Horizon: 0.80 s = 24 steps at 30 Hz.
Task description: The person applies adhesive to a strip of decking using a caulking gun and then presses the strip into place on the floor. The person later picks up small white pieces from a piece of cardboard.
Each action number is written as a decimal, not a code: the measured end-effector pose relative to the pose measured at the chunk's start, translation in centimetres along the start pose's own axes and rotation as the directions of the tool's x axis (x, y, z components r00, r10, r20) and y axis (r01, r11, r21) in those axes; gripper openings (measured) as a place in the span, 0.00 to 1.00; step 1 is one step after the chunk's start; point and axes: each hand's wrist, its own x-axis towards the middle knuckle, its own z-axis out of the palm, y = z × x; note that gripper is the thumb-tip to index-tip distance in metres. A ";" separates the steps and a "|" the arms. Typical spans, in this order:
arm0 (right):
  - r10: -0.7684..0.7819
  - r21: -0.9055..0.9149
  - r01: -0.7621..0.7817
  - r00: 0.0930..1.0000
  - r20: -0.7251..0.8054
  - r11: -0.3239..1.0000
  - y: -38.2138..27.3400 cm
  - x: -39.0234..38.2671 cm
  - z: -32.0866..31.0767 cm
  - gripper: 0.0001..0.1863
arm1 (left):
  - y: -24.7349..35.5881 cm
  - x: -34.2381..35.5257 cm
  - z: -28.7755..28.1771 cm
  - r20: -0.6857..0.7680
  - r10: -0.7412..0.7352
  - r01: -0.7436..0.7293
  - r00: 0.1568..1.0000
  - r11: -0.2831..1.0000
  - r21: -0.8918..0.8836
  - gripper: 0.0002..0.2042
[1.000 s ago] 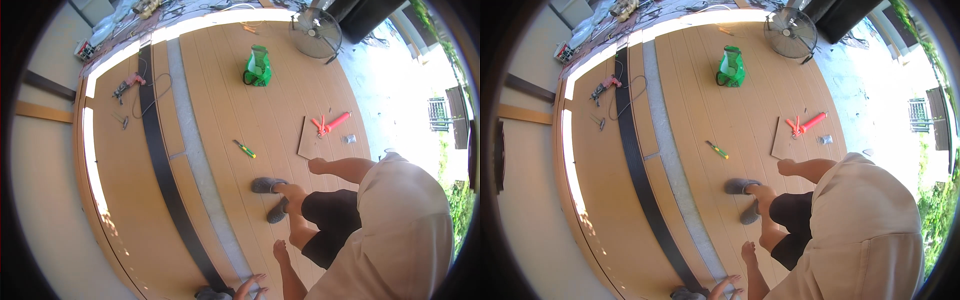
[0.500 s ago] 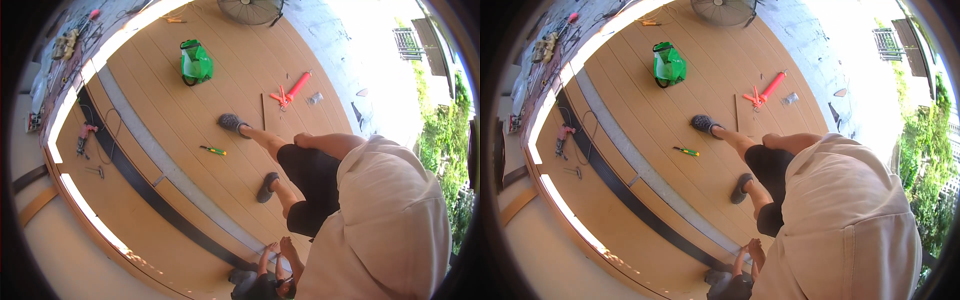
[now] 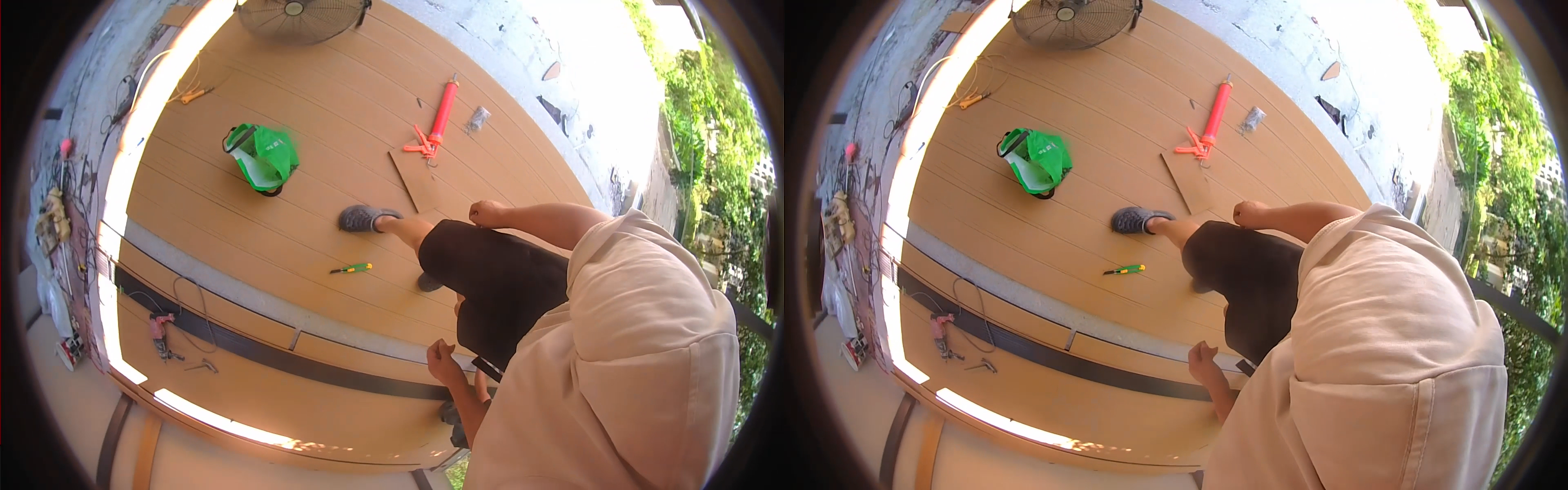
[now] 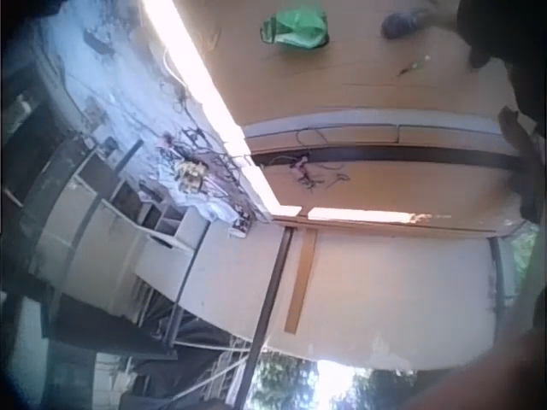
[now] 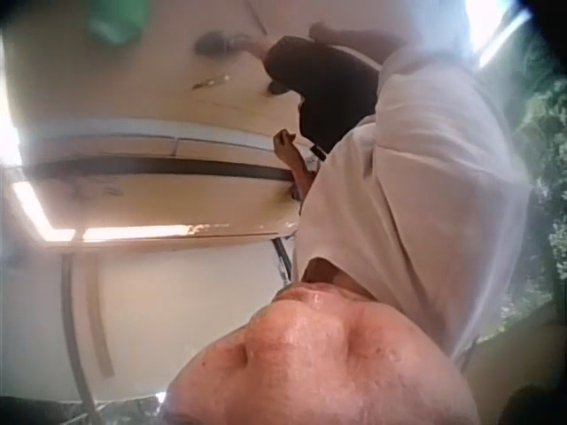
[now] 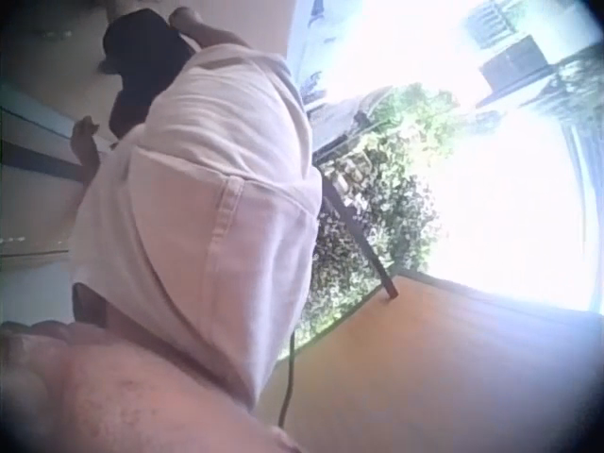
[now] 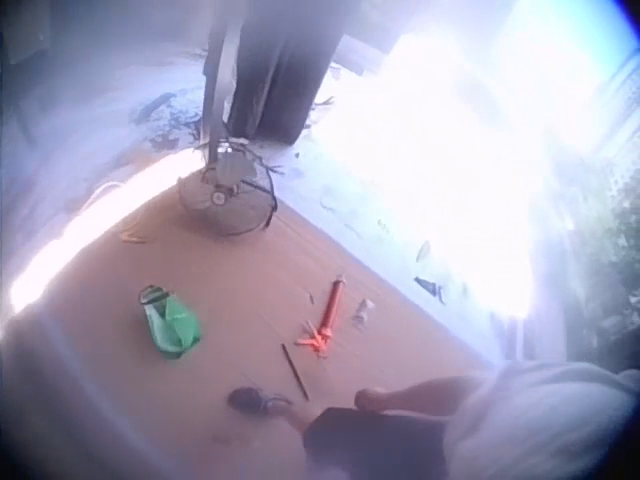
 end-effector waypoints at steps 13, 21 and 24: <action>0.215 0.323 -0.206 0.977 0.010 0.924 25.6 -18.1 17.2 0.18 | -7.2 -1.8 -5.9 0.279 0.198 -0.341 0.940 0.596 0.727 0.16; 0.090 0.709 -0.118 0.993 0.077 0.695 36.2 -31.5 36.5 0.23 | -6.7 -5.9 -5.2 0.407 0.080 -0.373 0.910 0.590 0.716 0.15; -0.019 0.776 0.042 0.999 -0.038 0.630 38.4 -32.3 38.4 0.22 | -6.4 -6.3 -2.9 0.495 0.033 -0.478 0.868 0.323 0.817 0.15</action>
